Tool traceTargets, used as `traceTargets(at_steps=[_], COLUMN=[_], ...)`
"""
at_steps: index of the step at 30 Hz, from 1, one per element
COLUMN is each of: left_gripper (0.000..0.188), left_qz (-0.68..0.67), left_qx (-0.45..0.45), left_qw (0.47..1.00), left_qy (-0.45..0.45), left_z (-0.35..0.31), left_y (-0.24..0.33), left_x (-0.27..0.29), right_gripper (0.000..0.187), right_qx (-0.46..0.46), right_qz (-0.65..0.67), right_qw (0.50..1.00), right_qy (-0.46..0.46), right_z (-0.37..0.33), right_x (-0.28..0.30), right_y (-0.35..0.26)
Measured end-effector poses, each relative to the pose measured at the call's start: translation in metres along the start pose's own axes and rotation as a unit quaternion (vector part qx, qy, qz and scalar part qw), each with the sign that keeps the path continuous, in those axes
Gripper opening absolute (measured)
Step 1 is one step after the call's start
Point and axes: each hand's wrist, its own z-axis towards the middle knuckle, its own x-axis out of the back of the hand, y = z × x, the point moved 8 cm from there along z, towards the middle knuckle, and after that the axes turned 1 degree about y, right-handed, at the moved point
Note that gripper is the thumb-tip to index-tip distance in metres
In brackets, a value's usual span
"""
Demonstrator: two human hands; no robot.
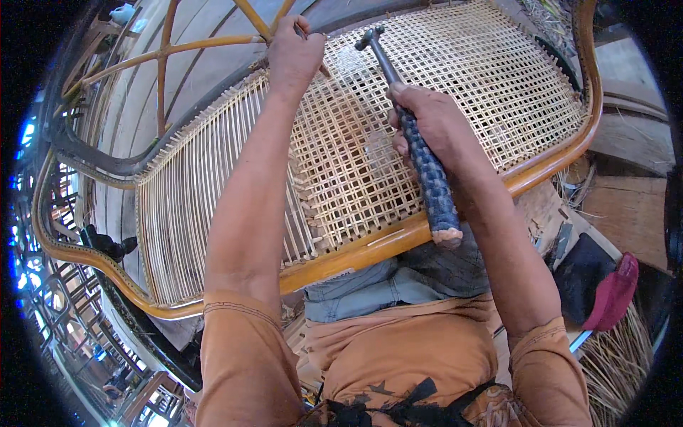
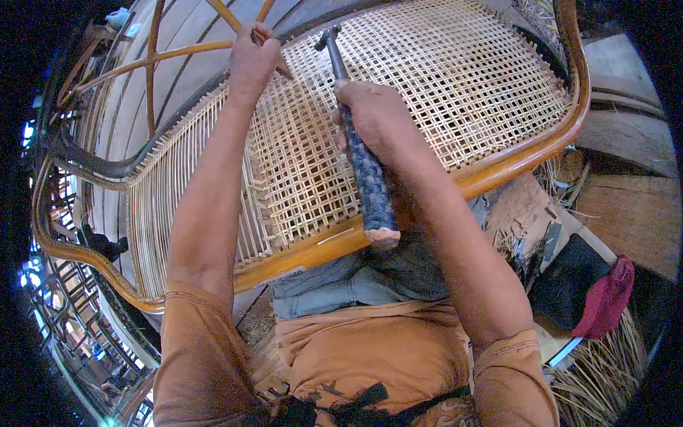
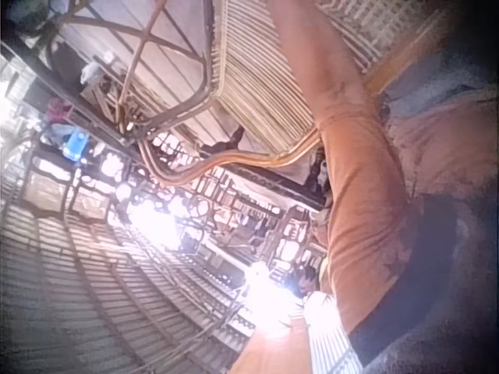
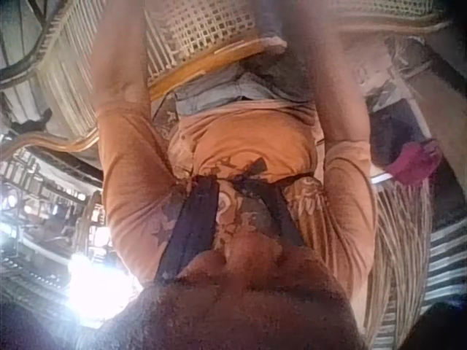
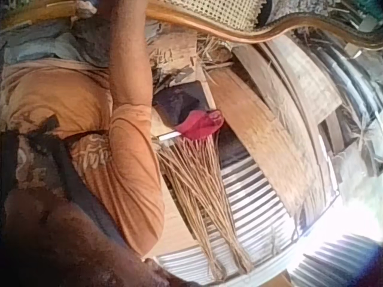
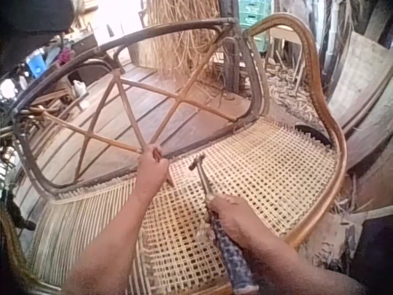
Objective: Repairing a rattan chair seat using a hammer, chisel, and knife.
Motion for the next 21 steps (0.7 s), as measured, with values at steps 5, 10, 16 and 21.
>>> traceTargets(at_steps=[5, 10, 16, 21], left_gripper=[0.023, 0.024, 0.025, 0.022], left_qz=[0.030, 0.017, 0.069, 0.062], left_qx=[-0.018, -0.023, -0.069, -0.091], left_qw=[0.999, 0.999, 0.995, 0.992], left_qy=[-0.017, -0.018, 0.010, 0.057], left_z=[0.000, -0.010, -0.013, -0.018], left_y=[0.005, 0.015, 0.018, 0.029], left_x=[-0.005, -0.007, -0.008, 0.013], right_gripper=[0.031, 0.031, 0.031, 0.028], right_qx=[0.000, -0.018, -0.019, 0.002], right_qz=[0.038, 0.044, 0.076, 0.002], right_qw=[0.999, 0.998, 0.997, 0.998], right_qy=[0.004, -0.041, -0.007, -0.059], right_z=[0.003, 0.003, -0.002, -0.021], right_x=[-0.006, -0.023, -0.020, -0.015], right_y=[0.005, 0.012, 0.012, 0.005])
